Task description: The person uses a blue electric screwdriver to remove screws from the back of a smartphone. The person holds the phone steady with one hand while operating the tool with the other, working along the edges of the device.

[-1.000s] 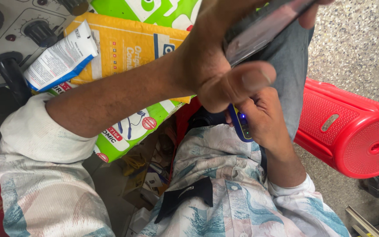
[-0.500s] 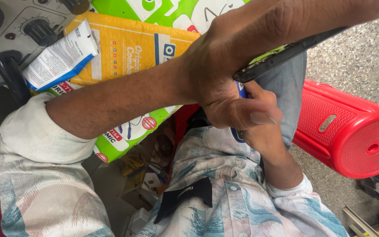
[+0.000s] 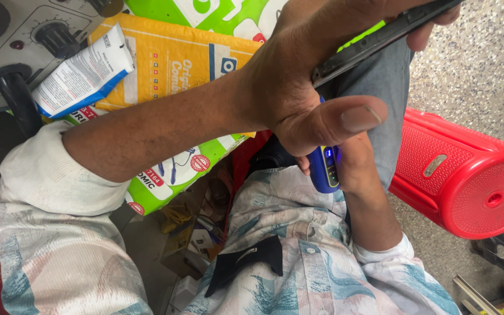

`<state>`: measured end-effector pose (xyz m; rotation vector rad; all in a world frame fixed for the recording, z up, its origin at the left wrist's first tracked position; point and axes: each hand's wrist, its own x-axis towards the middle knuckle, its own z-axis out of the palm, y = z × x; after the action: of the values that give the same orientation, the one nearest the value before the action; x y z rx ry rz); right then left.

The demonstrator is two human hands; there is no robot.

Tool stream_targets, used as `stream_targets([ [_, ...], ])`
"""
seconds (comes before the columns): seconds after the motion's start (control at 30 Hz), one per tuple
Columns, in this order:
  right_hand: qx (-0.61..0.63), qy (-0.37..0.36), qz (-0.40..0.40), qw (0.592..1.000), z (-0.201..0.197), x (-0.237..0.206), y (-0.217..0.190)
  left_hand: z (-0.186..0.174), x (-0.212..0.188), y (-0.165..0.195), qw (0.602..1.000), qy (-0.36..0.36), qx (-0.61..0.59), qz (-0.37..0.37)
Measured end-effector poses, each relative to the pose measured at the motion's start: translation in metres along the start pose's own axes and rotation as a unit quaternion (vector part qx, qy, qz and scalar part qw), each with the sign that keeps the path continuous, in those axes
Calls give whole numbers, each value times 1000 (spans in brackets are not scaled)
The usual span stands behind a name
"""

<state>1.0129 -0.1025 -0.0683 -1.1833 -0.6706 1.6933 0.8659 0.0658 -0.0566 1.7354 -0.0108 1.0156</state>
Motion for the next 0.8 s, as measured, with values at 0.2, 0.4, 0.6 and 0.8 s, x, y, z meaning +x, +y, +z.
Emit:
stream_targets([
  [0.2,218,-51,89,971,-15,7,11,-2,1,-5,1000,-16,9,13],
  [0.4,287,-15,18,958,-33,-6,6,-3,0,-7,1000,-22,-4,9],
  [0.6,239,-55,89,965,-28,1,10,3,1,-10,999,-13,-45,17],
  [0.8,174,-41,60,982,-21,2,10,4,1,-9,999,-16,-28,10],
])
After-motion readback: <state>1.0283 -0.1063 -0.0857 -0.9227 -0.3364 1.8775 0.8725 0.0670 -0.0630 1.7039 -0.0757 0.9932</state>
